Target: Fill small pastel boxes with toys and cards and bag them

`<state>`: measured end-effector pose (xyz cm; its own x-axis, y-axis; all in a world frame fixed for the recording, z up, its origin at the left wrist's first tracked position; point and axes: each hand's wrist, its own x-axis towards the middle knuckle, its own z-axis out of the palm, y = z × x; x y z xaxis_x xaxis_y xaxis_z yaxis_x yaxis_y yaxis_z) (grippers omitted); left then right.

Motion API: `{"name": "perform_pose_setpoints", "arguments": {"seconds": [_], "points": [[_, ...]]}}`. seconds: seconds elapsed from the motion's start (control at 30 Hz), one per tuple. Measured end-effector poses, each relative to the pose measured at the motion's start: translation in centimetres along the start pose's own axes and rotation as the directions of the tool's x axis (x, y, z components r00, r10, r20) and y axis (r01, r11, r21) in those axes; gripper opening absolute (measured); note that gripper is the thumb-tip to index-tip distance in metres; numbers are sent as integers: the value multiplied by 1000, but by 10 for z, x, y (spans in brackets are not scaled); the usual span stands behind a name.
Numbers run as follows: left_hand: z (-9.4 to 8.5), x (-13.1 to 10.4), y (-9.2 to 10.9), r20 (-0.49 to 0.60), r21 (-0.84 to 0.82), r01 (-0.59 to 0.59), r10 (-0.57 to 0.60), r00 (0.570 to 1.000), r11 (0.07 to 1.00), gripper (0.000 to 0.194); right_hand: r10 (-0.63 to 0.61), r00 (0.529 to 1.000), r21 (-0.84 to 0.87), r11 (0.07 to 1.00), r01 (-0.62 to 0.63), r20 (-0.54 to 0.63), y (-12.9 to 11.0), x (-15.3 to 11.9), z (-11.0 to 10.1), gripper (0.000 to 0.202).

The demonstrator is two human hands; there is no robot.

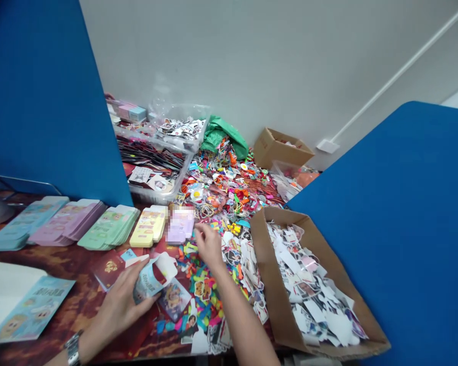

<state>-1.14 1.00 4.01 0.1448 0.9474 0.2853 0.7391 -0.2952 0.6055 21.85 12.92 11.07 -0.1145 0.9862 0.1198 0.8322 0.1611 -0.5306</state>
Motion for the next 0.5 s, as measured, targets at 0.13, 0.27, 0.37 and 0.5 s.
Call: {"name": "perform_pose_setpoints", "arguments": {"seconds": [0.13, 0.27, 0.37, 0.5], "points": [[1, 0, 2, 11, -3, 1, -1, 1000, 1000, 77, 189, 981, -144, 971, -192, -35, 38, 72, 18, 24], [2, 0, 4, 12, -27, 4, -4, 1000, 1000, 76, 304, 951, -230, 924, -307, -48, 45, 101, 44, 32], [3, 0, 3, 10, -39, 12, -12, 1000, 999, 74, 312, 948, -265, 911, -316, -61, 44, 103, 50, 26], [1, 2, 1, 11, -52, 51, -50, 999, 997, 71, 220, 975, -290, 932, -219, -31, 54, 102, 25, 27]]}}
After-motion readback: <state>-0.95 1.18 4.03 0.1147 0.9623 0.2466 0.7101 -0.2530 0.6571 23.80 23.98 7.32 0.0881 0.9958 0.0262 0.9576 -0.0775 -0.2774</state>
